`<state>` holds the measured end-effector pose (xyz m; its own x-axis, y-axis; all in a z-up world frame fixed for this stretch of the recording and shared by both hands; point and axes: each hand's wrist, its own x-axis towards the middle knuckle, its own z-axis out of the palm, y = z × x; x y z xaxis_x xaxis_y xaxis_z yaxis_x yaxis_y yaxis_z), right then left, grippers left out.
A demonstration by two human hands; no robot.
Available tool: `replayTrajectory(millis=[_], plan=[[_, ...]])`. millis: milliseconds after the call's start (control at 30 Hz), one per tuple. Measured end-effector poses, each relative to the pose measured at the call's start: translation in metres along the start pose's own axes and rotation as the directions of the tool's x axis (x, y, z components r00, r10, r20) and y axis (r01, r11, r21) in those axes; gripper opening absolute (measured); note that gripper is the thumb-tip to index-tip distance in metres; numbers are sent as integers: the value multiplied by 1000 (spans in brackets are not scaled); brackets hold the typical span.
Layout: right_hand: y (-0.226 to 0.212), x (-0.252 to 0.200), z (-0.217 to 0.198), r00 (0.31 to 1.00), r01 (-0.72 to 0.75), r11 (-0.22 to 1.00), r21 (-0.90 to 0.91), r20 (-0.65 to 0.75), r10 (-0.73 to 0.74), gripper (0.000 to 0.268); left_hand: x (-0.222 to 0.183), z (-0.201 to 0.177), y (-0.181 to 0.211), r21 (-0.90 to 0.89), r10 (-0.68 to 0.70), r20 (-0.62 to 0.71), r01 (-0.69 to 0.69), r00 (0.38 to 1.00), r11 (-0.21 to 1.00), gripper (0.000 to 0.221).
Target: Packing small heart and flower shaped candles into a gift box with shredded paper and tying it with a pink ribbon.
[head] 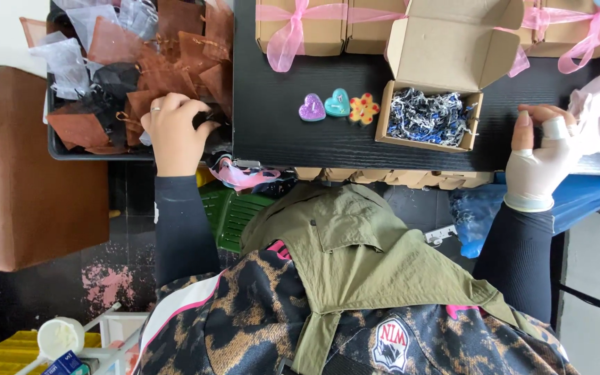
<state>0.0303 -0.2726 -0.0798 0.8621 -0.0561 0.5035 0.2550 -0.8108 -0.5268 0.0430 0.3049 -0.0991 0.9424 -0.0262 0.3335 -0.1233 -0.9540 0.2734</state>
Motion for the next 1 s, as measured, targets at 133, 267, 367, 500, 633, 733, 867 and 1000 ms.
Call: replayTrajectory(millis=[133,267,367,500,633,733,867,1000], plan=[[7,-4,4,999,-26,997,66,-30,28,6,7,-12,6,-140,-6,-99,-8,995,990,22],[-7,3,11,993,-65,985,161,-83,79,6,13,-13,7,-341,-64,-235,-21,970,940,18],[-19,12,21,992,-35,981,190,-116,58,7,15,2,-1,-571,-220,-246,43,944,820,21],[-25,18,29,991,-38,969,244,-114,68,7,13,21,-16,-772,-394,-180,119,901,624,29],[-30,18,25,992,-40,973,228,-103,66,8,8,35,-25,-874,-514,2,252,858,416,32],[-30,18,24,994,-43,971,236,-87,65,10,8,33,-22,-792,-518,-46,285,854,539,44],[-31,17,25,994,-44,981,188,-91,62,11,21,4,13,-535,-316,-169,183,933,825,24],[-31,17,24,993,-61,986,153,-89,75,12,20,3,24,-254,-99,-274,27,957,967,15]])
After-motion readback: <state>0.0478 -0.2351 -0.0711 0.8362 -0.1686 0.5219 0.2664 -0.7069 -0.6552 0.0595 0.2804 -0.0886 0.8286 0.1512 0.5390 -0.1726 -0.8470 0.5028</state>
